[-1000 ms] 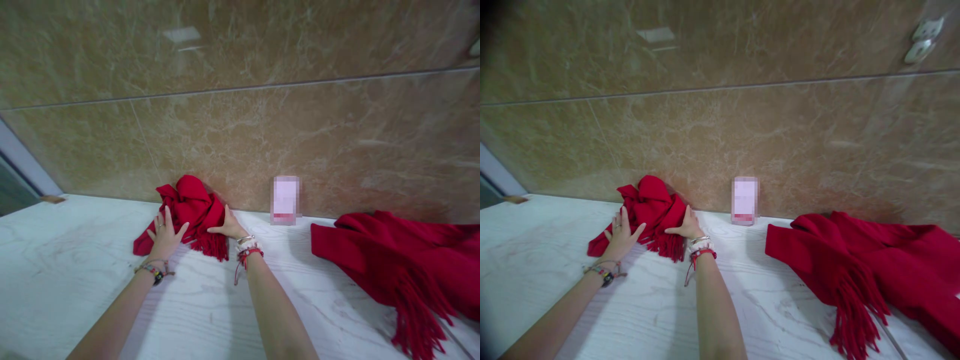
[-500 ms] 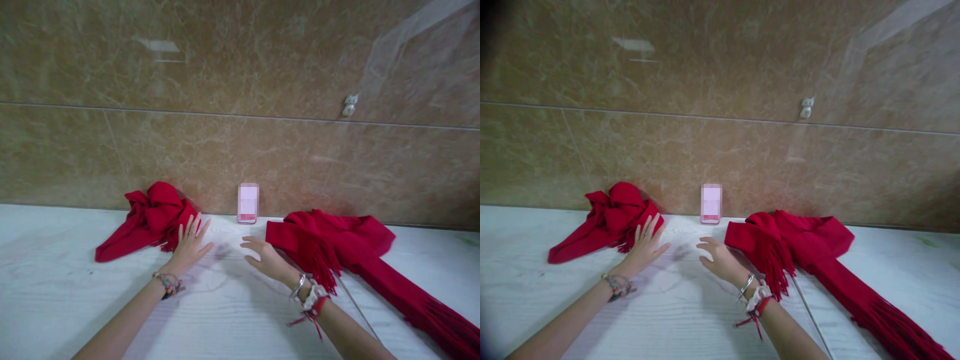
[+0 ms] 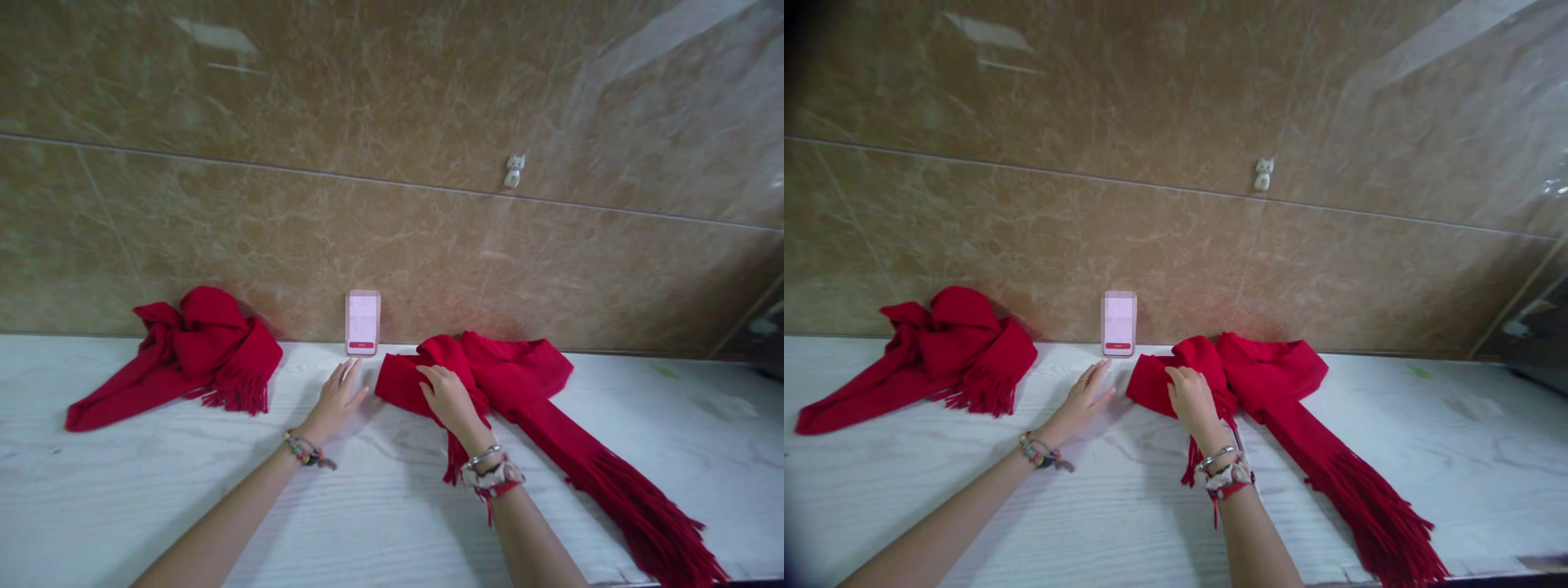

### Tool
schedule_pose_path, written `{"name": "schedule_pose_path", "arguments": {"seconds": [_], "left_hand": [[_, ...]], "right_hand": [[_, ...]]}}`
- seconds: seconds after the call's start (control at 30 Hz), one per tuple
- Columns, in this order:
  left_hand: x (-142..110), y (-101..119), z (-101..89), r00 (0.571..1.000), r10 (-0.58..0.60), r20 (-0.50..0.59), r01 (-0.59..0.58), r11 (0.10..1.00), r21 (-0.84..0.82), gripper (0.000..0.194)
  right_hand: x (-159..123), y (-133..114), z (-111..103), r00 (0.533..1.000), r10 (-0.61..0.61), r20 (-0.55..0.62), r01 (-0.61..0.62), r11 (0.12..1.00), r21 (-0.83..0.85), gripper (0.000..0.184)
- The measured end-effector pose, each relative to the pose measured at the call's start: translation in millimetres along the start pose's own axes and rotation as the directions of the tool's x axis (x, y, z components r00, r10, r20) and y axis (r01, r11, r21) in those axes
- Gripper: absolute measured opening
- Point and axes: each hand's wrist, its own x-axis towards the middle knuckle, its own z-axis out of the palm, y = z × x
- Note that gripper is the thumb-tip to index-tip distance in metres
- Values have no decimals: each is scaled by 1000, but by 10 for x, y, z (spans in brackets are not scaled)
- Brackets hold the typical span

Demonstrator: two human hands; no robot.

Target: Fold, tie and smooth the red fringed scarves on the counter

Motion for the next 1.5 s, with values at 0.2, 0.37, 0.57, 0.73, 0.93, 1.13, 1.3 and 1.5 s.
{"name": "schedule_pose_path", "arguments": {"seconds": [0.2,0.37,0.57,0.73,0.93,1.13,1.3,1.5], "left_hand": [[2,36,-71,995,-17,100,22,998,-52,44],[-1,73,-74,992,-17,121,21,999,-28,41],[-9,112,-120,993,-21,120,20,1000,7,40],[-15,118,-134,990,-21,136,18,999,29,41],[-6,112,-141,1000,-16,22,17,999,-48,43],[-5,130,-189,983,-42,-181,6,981,-193,40],[-16,155,-185,973,-47,-225,-18,960,-279,37],[-29,221,-188,971,68,-227,-123,963,-238,34]], "right_hand": [[-25,-231,-3,965,-263,2,260,956,138,26],[11,-8,-32,954,10,-299,11,998,68,27],[-28,328,73,894,275,-354,-315,947,-59,31],[-23,338,173,934,264,-242,-288,955,-69,20],[50,136,77,965,99,-244,-8,938,348,16],[-43,-282,57,973,-193,-130,231,740,632,15],[-79,-275,220,952,-80,-294,238,798,554,13],[-154,-312,312,925,-151,-349,323,797,510,19]]}}
